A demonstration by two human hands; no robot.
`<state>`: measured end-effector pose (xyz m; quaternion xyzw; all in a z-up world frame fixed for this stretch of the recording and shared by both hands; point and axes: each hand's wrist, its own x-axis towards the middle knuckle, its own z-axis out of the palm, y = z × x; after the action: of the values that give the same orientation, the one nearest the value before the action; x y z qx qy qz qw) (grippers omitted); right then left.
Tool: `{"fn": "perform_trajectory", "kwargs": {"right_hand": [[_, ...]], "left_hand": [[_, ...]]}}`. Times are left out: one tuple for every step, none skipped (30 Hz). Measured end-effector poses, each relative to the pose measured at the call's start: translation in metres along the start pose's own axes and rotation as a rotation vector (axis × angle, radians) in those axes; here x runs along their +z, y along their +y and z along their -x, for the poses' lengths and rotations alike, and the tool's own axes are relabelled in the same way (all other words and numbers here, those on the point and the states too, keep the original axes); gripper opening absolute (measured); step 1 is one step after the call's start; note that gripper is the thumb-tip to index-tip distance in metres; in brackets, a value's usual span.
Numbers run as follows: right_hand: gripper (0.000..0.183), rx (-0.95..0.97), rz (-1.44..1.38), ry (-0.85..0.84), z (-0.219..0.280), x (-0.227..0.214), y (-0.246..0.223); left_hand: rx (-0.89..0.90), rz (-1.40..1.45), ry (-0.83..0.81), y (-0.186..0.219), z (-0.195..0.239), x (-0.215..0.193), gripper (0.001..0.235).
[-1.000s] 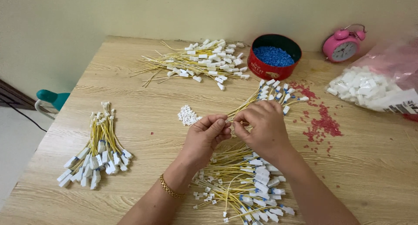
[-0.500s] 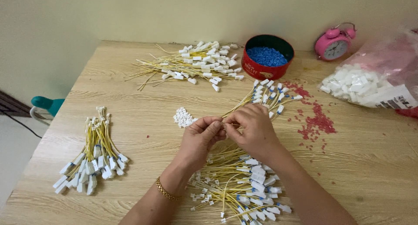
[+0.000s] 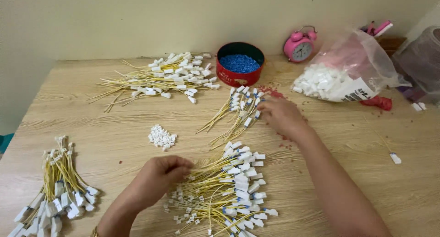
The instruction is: Attach small white plastic connectors to the ends of yellow wires at a workstation.
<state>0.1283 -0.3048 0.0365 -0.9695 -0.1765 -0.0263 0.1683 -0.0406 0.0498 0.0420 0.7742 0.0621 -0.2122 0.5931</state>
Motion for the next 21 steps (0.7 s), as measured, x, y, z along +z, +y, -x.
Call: {"fn": "perform_trajectory", "kwargs": {"right_hand": [[0.025,0.004,-0.001,0.0,-0.001,0.006,0.0],[0.026,-0.034,0.045,-0.016,-0.001,0.013,0.001],[0.028,-0.072,0.092,-0.033,-0.002,0.019,0.001],[0.028,-0.07,0.09,-0.034,-0.003,0.019,-0.001],[0.026,-0.027,0.179,-0.08,-0.004,0.018,-0.003],[0.025,0.011,0.268,-0.121,-0.007,0.017,-0.007],[0.025,0.008,0.268,-0.119,-0.004,0.01,-0.012],[0.026,0.022,0.319,-0.146,-0.001,0.002,-0.017],[0.028,0.036,0.369,-0.172,0.001,-0.006,-0.022],[0.028,0.035,0.373,-0.171,0.003,-0.017,-0.024],[0.024,0.055,0.327,-0.178,0.005,-0.027,-0.025],[0.022,0.077,0.281,-0.186,0.008,-0.038,-0.026],[0.022,0.078,0.285,-0.187,0.013,-0.047,-0.022],[0.025,-0.02,0.244,-0.076,0.017,-0.057,-0.017],[0.029,-0.119,0.203,0.035,0.021,-0.067,-0.013],[0.029,-0.12,0.21,0.036,0.027,-0.082,-0.026],[0.028,-0.102,0.099,0.035,0.034,-0.097,-0.038],[0.028,-0.088,-0.013,0.032,0.039,-0.112,-0.052],[0.028,-0.093,-0.009,0.032,0.044,-0.116,-0.06],[0.026,-0.138,-0.078,0.047,0.049,-0.12,-0.069],[0.024,-0.183,-0.148,0.061,0.053,-0.124,-0.078]], "left_hand": [[-0.001,-0.002,-0.003,0.002,0.004,0.001,0.025],[-0.023,-0.156,0.036,0.004,0.009,0.003,0.025],[-0.044,-0.309,0.075,0.006,0.014,0.005,0.024],[-0.046,-0.31,0.072,0.012,0.018,0.007,0.024],[-0.005,-0.414,0.089,0.018,0.022,0.008,0.025],[0.038,-0.518,0.112,0.025,0.026,0.009,0.026],[0.039,-0.519,0.115,0.031,0.028,0.01,0.026],[0.086,-0.554,0.146,0.037,0.03,0.011,0.026],[0.134,-0.589,0.178,0.043,0.031,0.011,0.027],[0.136,-0.586,0.179,0.047,0.03,0.012,0.027],[0.197,-0.576,0.19,0.05,0.029,0.013,0.027],[0.257,-0.566,0.2,0.054,0.028,0.015,0.028],[0.259,-0.562,0.199,0.059,0.027,0.018,0.028],[0.284,-0.569,0.212,0.065,0.025,0.021,0.029],[0.308,-0.576,0.226,0.071,0.023,0.024,0.031],[0.313,-0.572,0.228,0.075,0.018,0.028,0.031],[0.458,-0.508,0.3,0.079,0.013,0.032,0.034],[0.6,-0.443,0.377,0.083,0.009,0.036,0.038],[0.602,-0.439,0.382,0.089,0.0,0.043,0.038],[0.742,-0.458,0.398,0.094,-0.008,0.048,0.04],[0.882,-0.477,0.412,0.099,-0.016,0.054,0.042]]}}
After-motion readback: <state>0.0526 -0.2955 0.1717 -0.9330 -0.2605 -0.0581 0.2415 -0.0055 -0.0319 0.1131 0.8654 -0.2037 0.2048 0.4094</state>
